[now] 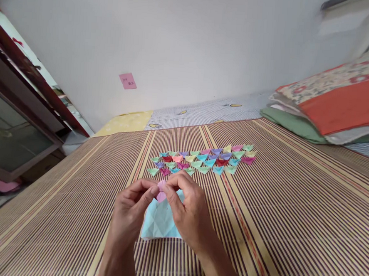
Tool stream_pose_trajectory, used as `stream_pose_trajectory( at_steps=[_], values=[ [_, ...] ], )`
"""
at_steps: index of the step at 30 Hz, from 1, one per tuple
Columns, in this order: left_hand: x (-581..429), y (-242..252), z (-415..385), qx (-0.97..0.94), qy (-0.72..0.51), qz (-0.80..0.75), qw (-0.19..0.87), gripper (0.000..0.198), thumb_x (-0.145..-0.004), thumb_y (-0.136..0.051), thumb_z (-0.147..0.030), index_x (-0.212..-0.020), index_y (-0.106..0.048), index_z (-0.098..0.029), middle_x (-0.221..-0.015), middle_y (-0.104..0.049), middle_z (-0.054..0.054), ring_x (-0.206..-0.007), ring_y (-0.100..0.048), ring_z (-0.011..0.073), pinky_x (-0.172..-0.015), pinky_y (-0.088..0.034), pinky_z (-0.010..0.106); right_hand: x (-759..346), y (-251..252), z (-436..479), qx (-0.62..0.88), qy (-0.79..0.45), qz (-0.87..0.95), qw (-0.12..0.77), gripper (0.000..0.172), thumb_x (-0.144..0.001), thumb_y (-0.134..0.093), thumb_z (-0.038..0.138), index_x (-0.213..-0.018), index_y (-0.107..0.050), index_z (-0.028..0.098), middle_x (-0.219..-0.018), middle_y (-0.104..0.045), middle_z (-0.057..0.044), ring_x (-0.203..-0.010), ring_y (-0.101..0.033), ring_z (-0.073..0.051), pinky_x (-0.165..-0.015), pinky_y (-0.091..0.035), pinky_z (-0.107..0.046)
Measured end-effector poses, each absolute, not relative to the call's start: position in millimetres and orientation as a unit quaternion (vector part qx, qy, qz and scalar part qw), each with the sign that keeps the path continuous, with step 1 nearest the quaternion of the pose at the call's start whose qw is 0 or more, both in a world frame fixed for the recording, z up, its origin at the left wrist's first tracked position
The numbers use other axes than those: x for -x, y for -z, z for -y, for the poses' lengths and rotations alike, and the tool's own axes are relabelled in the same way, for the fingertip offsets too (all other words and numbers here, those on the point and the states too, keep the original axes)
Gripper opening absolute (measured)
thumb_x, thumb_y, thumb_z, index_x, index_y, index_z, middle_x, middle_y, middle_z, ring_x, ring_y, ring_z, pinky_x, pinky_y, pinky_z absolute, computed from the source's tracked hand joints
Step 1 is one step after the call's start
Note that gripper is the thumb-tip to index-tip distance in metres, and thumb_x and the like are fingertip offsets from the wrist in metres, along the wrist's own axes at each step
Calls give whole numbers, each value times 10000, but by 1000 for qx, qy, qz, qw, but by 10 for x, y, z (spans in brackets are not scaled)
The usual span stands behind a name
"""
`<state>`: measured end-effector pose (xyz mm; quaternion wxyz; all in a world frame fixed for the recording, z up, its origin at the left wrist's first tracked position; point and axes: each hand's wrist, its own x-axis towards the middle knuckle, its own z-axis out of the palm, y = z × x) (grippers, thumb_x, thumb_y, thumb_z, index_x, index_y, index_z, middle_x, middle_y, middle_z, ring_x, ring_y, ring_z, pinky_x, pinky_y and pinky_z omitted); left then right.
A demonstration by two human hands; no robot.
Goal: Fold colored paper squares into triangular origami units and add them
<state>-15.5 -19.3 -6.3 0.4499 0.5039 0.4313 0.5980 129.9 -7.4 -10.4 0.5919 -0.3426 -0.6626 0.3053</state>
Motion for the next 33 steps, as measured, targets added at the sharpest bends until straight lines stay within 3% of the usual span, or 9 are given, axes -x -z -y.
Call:
stream_pose_trajectory(
  at_steps=[10,17,23,33],
  values=[
    [147,99,173,-478,-647,-444,394,120,-809,-844,-263,-743,-780,-185,-756,-760,22,-724,-685,135,-703,-549,218,-1261,123,101,376,-275,646,604,108,-981,-622,208,-897,-688,223,-862,-661,-4,-831,-635,-178,-747,-492,-309],
    [132,90,179,-494,-648,-438,378,97,-812,-837,-247,-750,-792,-188,-800,-775,36,-764,-706,155,-726,-568,239,-1226,88,113,372,-413,560,614,144,-924,-720,302,-811,-700,215,-715,-601,34,-589,-554,-115,-523,-429,-238],
    [66,75,186,-479,-647,-443,394,102,-788,-854,-243,-743,-789,-178,-746,-765,31,-715,-696,146,-674,-567,225,-1175,117,109,370,-422,545,622,231,-951,-682,314,-755,-628,206,-727,-618,14,-677,-581,-138,-639,-481,-265],
    [59,124,160,-467,-654,-449,391,110,-789,-857,-250,-775,-781,-171,-759,-769,29,-704,-693,135,-661,-566,216,-1133,156,107,400,-386,544,629,212,-928,-694,329,-770,-628,204,-739,-665,-16,-702,-638,-178,-665,-514,-310]
  ],
)
